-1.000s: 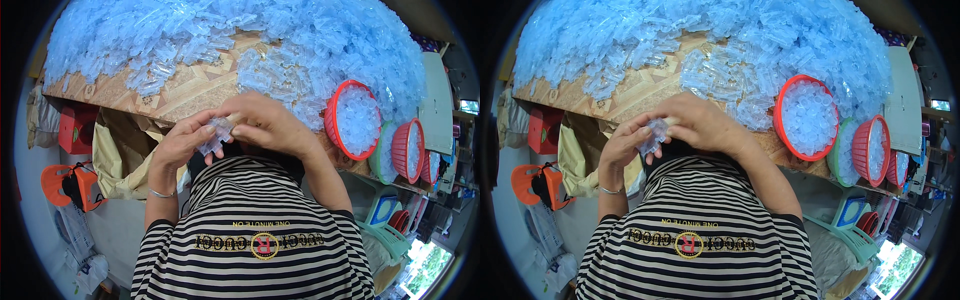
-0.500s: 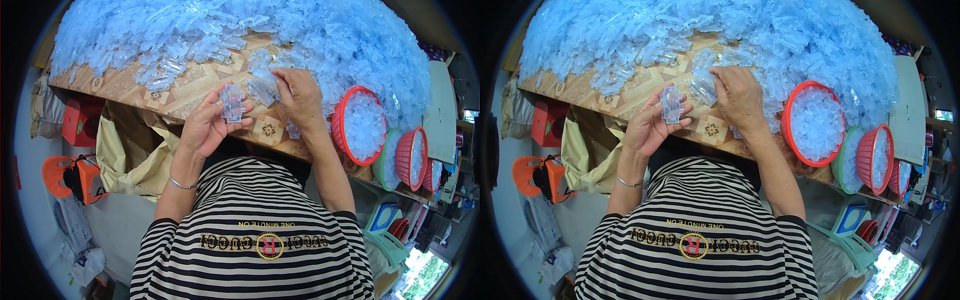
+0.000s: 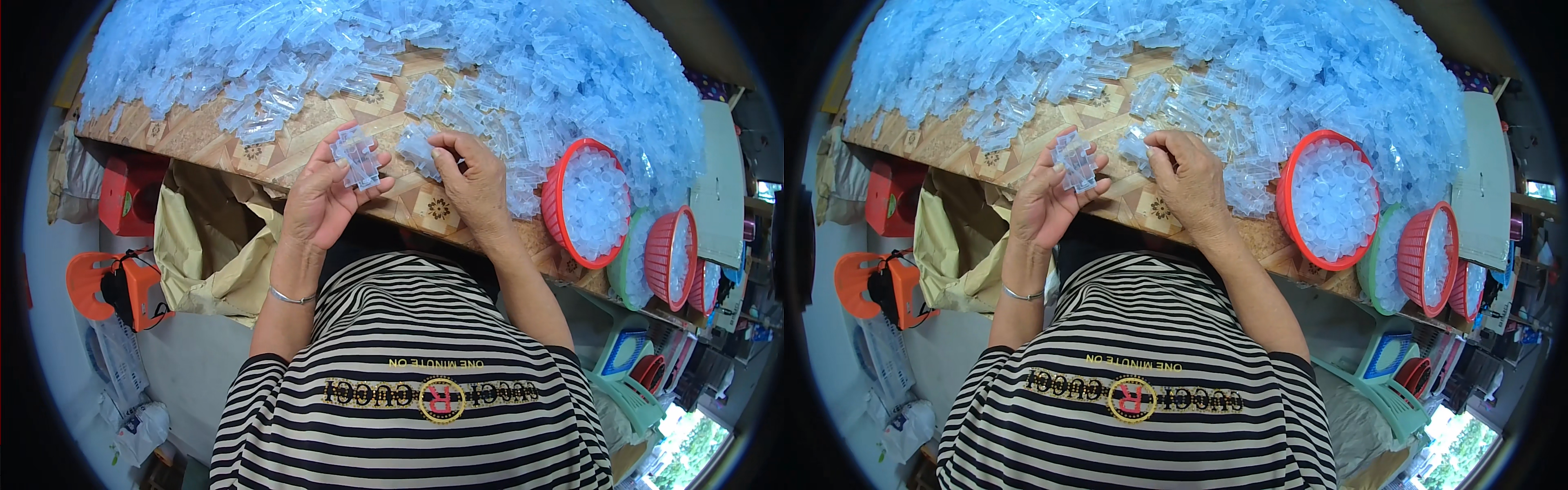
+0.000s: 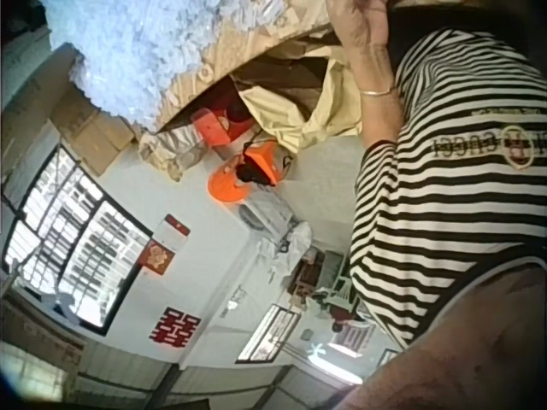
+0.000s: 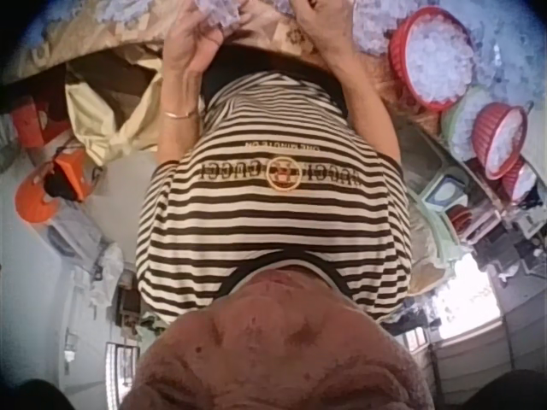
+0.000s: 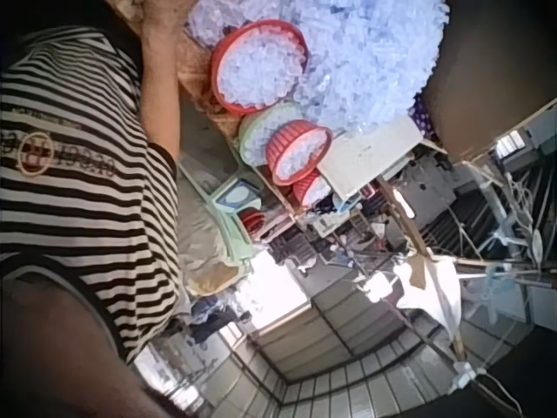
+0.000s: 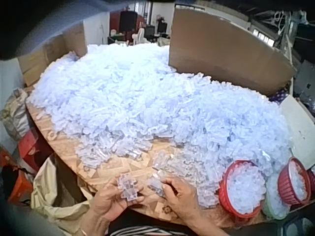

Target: The person sorts small translucent blue plastic components by hand at a workbench, inspecting them one by one.

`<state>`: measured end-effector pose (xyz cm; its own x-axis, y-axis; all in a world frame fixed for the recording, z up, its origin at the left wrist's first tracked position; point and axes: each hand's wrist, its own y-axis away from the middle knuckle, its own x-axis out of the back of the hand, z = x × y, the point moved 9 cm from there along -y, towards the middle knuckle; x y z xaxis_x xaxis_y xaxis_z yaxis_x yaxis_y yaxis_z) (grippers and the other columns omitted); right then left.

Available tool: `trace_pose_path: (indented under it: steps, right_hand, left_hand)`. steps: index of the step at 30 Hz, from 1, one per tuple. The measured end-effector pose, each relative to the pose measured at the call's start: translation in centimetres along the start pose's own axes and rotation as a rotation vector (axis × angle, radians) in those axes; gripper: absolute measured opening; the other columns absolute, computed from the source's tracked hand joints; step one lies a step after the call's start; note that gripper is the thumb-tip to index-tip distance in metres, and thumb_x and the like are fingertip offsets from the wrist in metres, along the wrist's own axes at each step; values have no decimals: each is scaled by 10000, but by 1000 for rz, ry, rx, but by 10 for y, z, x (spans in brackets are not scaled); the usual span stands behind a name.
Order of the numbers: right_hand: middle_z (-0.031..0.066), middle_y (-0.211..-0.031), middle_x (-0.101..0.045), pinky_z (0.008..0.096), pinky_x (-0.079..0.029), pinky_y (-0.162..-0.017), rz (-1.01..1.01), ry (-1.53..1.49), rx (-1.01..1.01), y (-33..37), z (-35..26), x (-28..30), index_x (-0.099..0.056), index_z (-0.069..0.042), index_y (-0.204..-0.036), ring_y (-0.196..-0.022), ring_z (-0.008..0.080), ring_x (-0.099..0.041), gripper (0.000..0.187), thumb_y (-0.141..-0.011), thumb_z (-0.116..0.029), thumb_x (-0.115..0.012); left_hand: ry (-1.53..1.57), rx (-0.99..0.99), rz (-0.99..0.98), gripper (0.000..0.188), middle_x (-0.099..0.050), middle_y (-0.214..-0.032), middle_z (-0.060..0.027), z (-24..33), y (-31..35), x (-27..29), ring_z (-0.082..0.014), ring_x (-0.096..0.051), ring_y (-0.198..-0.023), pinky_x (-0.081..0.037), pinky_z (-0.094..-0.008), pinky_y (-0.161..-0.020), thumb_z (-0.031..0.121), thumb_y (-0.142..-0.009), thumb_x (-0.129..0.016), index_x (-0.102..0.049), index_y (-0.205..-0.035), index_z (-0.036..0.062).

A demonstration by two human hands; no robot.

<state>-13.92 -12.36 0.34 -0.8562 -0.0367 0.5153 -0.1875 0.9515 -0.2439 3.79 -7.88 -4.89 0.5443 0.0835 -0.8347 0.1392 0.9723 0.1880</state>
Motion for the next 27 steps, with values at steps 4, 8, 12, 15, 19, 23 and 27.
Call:
trace_pose_path:
  steps: [4,8,12,15,19,23,27]
  right_hand:
    - [67,-861,-658,250,-487,-656,48,35,32,-2,4,4,-672,-42,-1004,-706,121,-604,153,-859,-71,-633]
    - [83,-894,-653,257,-487,-666,60,48,75,-1,2,6,-662,-41,-1013,-736,138,-613,156,-863,-42,-621]
    - [95,-932,-643,305,-492,-721,16,153,309,8,-23,4,-651,-65,-1002,-829,227,-616,199,-819,13,-643]
    - [87,-950,-641,348,-488,-759,-80,233,417,21,-30,0,-641,-80,-1007,-882,287,-593,278,-753,24,-682]
    - [109,-1023,-616,352,-498,-743,-59,284,501,28,-40,3,-628,-72,-1035,-887,286,-594,317,-732,-10,-695]
    - [127,-1076,-592,350,-502,-753,-70,-200,-15,19,-34,-5,-627,-61,-1057,-878,282,-599,311,-752,-47,-690]
    - [75,-994,-643,290,-502,-729,-112,-114,188,13,-39,-14,-654,-63,-1084,-822,168,-604,269,-815,-60,-668]
  left_hand:
    - [12,-3,14,531,-505,-1266,-203,1,2,2,-393,-501,-1220,-478,-577,-953,-1,-891,-493,-317,-1392,27]
    - [54,1,30,525,-496,-1276,-202,-1,2,5,-403,-476,-1242,-447,-609,-980,-46,-871,-489,-338,-1366,40]
    - [67,-41,34,497,-495,-1279,-197,1,2,2,-404,-467,-1251,-436,-614,-991,-95,-847,-489,-382,-1308,60]
    - [75,-78,56,485,-481,-1293,-196,4,2,-1,-387,-494,-1224,-437,-598,-1002,-136,-830,-475,-407,-1256,85]
    - [82,-106,51,475,-462,-1312,-195,3,0,0,-364,-516,-1195,-440,-577,-1012,-159,-820,-462,-420,-1215,100]
    - [83,-67,53,445,-471,-1303,-185,-14,3,-9,-340,-511,-1199,-451,-532,-1020,-165,-819,-465,-426,-1179,95]
    - [70,17,-104,432,-503,-1263,-144,-29,11,-28,-286,-519,-1179,-430,-462,-1037,-76,-811,-584,-436,-1182,88]
